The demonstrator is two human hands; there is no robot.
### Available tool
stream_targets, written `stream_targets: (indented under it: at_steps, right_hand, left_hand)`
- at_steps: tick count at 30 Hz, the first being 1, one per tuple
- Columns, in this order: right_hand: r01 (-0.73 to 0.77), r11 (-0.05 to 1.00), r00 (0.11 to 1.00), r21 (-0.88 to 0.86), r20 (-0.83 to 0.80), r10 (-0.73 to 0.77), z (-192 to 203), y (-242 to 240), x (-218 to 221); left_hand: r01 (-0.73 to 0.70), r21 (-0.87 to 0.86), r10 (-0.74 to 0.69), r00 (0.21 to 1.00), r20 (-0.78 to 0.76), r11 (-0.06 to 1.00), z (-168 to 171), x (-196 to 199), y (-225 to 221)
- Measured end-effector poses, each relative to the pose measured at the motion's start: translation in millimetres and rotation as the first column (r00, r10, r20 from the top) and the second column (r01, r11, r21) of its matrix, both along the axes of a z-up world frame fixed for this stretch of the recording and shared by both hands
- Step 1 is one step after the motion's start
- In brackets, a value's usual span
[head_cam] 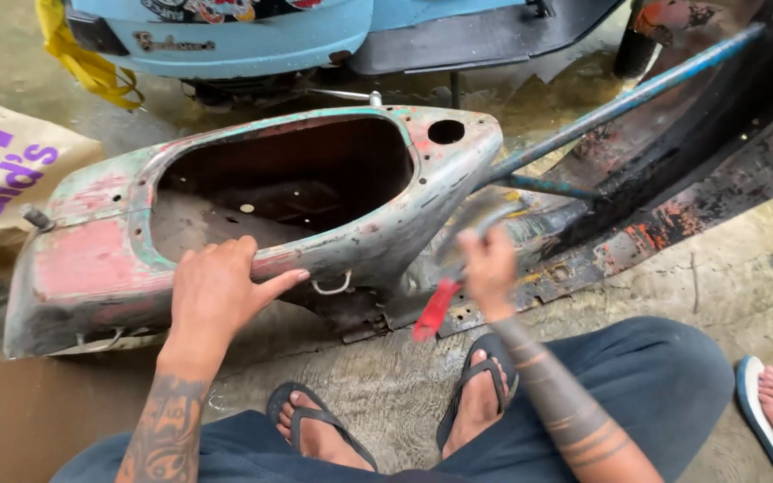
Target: The person is cleaning a metal scooter frame by scrubbing it vigorously with a wire brush to remove rust.
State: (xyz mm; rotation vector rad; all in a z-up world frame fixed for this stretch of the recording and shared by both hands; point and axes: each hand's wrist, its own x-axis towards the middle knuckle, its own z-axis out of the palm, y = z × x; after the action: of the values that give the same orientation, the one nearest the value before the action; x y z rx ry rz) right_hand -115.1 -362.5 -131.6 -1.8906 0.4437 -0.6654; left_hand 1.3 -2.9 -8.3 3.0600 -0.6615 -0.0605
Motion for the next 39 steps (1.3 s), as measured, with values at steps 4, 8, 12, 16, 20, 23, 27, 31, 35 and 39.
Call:
stream_targets:
  at_steps: [4, 8, 12, 16, 20, 23, 27, 31, 35, 39]
  right_hand:
    - [-0.292, 0.954, 0.938, 0.066, -0.175, 0.299, -31, 92, -41]
    - [0.012, 0.995, 1.0, 0.096, -0.016, -0.01, -3, 53, -3]
    - [0.183, 0.98, 0.972, -0.073, 0.162, -0.17, 65, -26, 50]
    - [0.13, 0.987, 0.987, -0.092, 0.105, -0.12, 6, 12, 28]
    - [-0.115, 0.984, 0.983, 0.135, -0.125, 0.132, -16, 95, -44]
    - [-0.06, 0.984, 0.99, 0.165, -0.118, 0.081, 3, 59, -14]
    - [0.177, 0.981, 0.983, -0.084, 0.057, -0.172, 51, -25, 44]
    - [0.165, 0.979, 0.983, -0.119, 0.104, -0.153, 40, -1, 34]
    - [-0.194, 0.955, 0.965, 0.225, -0.132, 0.227, 12, 97, -46]
    - [-0.148, 0.967, 0.983, 0.207, -0.076, 0.167, -2, 78, -20]
  left_hand:
    - [0.018, -0.014, -0.017, 0.999, 0.027, 1.0, -1, 2, 1]
    - [0.052, -0.071, -0.049, 0.998, 0.038, 0.996, -3, 2, 3]
    - [0.088, -0.127, -0.074, 0.991, 0.112, 0.988, -8, 0, 3]
    - [0.094, -0.15, -0.07, 0.985, 0.16, 0.984, -9, 0, 5]
    - [0.073, -0.116, -0.061, 0.993, 0.1, 0.991, -7, 0, 4]
    - [0.057, -0.103, -0.047, 0.995, 0.093, 0.993, -5, 0, 3]
    - [0.06, -0.115, -0.05, 0.995, 0.086, 0.992, -7, -1, 4]
    - [0.039, -0.078, -0.034, 0.997, 0.072, 0.996, -2, 0, 2]
    - [0.006, -0.075, -0.003, 0.999, 0.04, 0.997, 7, -5, -5]
    - [0.007, -0.047, -0.008, 1.0, -0.022, 0.999, 2, 0, 0]
